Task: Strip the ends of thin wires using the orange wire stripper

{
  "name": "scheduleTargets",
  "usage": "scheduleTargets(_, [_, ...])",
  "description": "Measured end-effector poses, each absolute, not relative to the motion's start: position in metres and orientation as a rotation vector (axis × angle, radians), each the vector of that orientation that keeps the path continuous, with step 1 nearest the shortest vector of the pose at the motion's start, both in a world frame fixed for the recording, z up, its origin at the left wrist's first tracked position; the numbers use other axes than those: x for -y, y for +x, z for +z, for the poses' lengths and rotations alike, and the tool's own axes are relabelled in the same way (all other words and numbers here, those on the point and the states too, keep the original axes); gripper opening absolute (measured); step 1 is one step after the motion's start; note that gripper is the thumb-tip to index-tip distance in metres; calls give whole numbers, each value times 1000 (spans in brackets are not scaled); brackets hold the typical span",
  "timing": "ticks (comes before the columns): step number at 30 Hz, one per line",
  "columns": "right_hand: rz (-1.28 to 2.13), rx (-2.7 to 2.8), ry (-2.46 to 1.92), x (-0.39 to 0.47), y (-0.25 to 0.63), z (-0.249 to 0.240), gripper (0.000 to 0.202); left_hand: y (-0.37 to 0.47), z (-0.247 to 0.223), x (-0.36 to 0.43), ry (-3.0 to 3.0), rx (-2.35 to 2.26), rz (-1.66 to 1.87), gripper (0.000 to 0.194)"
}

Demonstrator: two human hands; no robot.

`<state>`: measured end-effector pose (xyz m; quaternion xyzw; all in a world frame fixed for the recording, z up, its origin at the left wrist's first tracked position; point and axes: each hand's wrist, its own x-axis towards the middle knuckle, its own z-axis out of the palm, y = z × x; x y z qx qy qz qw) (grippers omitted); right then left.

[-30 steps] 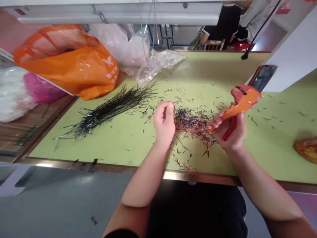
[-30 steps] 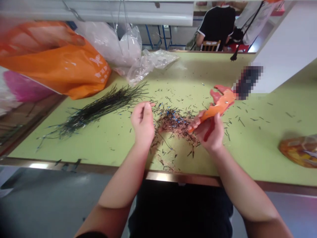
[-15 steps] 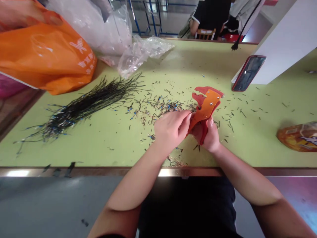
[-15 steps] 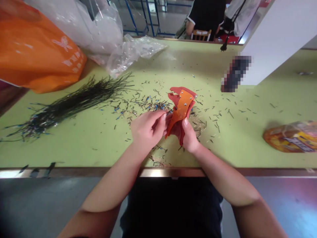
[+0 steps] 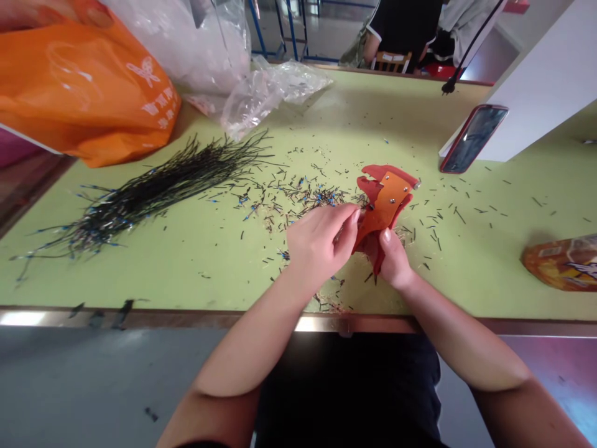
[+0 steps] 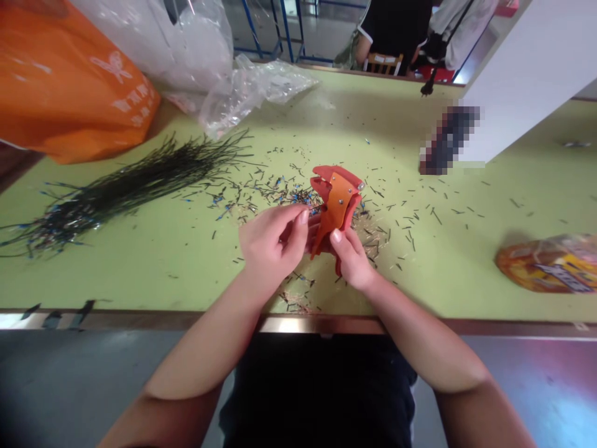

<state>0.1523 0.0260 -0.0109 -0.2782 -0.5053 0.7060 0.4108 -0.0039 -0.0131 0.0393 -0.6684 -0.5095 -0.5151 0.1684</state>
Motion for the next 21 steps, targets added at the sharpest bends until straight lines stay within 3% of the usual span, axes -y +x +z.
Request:
scheduleTargets(5, [1725, 1314, -763, -27, 151, -10, 43, -5, 36, 14, -2017, 1517, -1437, 16])
scheduleTargets(14, [1725, 1350, -806, -26, 140, 10, 55, -5, 33, 16, -2037, 1592, -1419, 19])
scheduleTargets(21, [1798, 1384, -793, -33, 142, 15, 53, -5, 33, 16, -2056, 1610, -1458, 17])
